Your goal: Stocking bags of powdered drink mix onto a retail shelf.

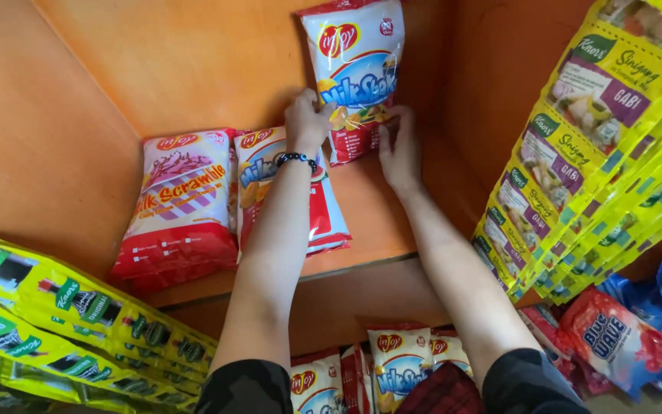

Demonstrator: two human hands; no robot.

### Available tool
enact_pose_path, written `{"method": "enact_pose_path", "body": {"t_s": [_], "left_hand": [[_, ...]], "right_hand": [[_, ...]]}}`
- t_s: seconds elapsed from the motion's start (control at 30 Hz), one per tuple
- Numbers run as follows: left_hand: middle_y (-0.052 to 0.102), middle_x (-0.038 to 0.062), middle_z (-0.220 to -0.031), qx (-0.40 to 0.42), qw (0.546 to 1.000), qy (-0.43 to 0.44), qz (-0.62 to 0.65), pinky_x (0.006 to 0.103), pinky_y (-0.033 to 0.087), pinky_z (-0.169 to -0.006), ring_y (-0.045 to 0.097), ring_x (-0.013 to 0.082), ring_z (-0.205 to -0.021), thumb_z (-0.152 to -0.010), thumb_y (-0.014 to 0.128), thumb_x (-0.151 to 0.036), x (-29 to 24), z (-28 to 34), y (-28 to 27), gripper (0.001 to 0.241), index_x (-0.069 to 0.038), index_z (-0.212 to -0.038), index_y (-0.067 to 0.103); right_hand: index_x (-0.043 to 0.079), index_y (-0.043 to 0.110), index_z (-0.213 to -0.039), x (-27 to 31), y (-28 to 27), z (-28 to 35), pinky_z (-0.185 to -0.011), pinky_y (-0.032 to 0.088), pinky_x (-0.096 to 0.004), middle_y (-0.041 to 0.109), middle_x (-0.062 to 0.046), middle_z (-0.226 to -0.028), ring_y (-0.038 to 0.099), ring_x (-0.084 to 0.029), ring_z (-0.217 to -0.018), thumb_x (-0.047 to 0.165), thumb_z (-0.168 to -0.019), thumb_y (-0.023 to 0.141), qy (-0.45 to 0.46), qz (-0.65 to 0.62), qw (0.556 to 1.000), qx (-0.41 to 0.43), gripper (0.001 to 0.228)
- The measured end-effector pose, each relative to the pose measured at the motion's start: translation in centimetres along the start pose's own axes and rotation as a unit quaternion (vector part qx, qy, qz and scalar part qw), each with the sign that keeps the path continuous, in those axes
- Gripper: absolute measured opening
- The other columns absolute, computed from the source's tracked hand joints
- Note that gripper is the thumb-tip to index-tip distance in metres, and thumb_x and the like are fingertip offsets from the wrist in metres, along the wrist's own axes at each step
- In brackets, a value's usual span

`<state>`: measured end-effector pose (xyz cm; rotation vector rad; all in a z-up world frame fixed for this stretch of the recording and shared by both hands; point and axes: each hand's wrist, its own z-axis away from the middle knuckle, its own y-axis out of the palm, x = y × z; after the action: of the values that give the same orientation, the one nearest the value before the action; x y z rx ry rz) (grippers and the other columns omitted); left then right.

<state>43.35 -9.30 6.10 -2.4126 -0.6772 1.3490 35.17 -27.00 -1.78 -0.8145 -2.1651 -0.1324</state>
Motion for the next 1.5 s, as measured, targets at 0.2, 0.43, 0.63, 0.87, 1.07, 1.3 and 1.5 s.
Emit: {"method": "enact_pose_path", "body": {"t_s": [0.2, 0.43, 0.63, 0.87, 1.07, 1.3, 1.5], "left_hand": [[0.076, 0.015, -0.096, 0.083, 0.989, -0.070, 0.102, 0.0335, 0.063, -0.052, 0.080, 0.0229, -0.067, -0.095, 0.069, -0.015, -1.4, -0.1, -0.2, 0.025, 0.001, -0.111, 0.059], [0.074, 0.017, -0.097, 0.067, 0.991, -0.083, 0.086, 0.0330, 0.061, -0.050, 0.079, 0.0251, -0.068, -0.094, 0.069, -0.013, -1.9, 0.2, -0.3, 0.038, -0.002, -0.121, 0.045], [0.073, 0.014, -0.101, 0.069, 0.991, -0.077, 0.088, 0.0316, 0.062, -0.052, 0.080, 0.0228, -0.070, -0.096, 0.070, -0.016, -1.4, 0.1, -0.3, 0.029, 0.000, -0.113, 0.054], [0.073, 0.012, -0.106, 0.082, 0.992, -0.074, 0.068, 0.0295, 0.063, -0.056, 0.080, 0.0207, -0.074, -0.097, 0.066, -0.017, -1.3, 0.1, -0.4, 0.025, -0.001, -0.114, 0.056], [0.076, 0.014, -0.102, 0.117, 0.987, -0.090, 0.068, 0.0292, 0.065, -0.059, 0.080, 0.0202, -0.075, -0.098, 0.066, -0.021, -1.1, -0.3, -0.2, 0.027, -0.001, -0.113, 0.056], [0.076, 0.016, -0.104, 0.127, 0.987, -0.088, 0.047, 0.0314, 0.063, -0.059, 0.080, 0.0217, -0.073, -0.100, 0.062, -0.023, 0.0, -0.7, 0.3, 0.028, -0.001, -0.116, 0.056], [0.072, 0.019, -0.114, 0.175, 0.981, -0.061, 0.059, 0.0315, 0.066, -0.062, 0.081, 0.0230, -0.077, -0.101, 0.060, -0.024, 0.1, -1.0, -0.2, 0.036, 0.001, -0.124, 0.047]], "right_hand": [[0.010, 0.045, -0.140, -2.2, 1.2, -0.3, -0.098, 0.053, -0.041, 0.065, -0.016, -0.127, 0.067, -0.031, -0.115, 0.001, -0.100, 0.062, -0.040, -0.006, 0.999, 0.037, 0.045], [0.005, 0.048, -0.143, 0.5, -0.2, -0.1, -0.105, 0.049, -0.044, 0.058, -0.022, -0.137, 0.059, -0.039, -0.125, -0.004, -0.097, 0.057, -0.067, 0.047, 0.997, 0.005, 0.047], [0.004, 0.044, -0.150, -0.6, 0.4, -0.3, -0.114, 0.044, -0.045, 0.050, -0.024, -0.146, 0.051, -0.043, -0.135, -0.006, -0.099, 0.054, -0.098, 0.060, 0.993, 0.017, 0.053], [0.001, 0.039, -0.154, 0.6, 0.1, 0.0, -0.114, 0.042, -0.044, 0.044, -0.025, -0.153, 0.047, -0.044, -0.139, -0.007, -0.095, 0.055, -0.070, 0.079, 0.992, 0.063, 0.062], [0.005, 0.034, -0.156, -2.6, 0.8, -0.3, -0.121, 0.034, -0.043, 0.038, -0.025, -0.158, 0.040, -0.039, -0.147, -0.003, -0.095, 0.063, 0.002, 0.052, 0.998, 0.033, 0.068], [0.000, 0.014, -0.161, -8.1, 3.0, -0.6, -0.124, 0.026, -0.043, 0.030, -0.027, -0.164, 0.030, -0.039, -0.153, 0.003, -0.095, 0.070, 0.029, 0.000, 0.997, 0.072, 0.086], [0.001, 0.013, -0.161, -6.1, 2.3, -0.4, -0.123, 0.027, -0.042, 0.031, -0.027, -0.164, 0.030, -0.039, -0.153, 0.006, -0.095, 0.069, 0.060, 0.008, 0.996, 0.071, 0.086]]}}
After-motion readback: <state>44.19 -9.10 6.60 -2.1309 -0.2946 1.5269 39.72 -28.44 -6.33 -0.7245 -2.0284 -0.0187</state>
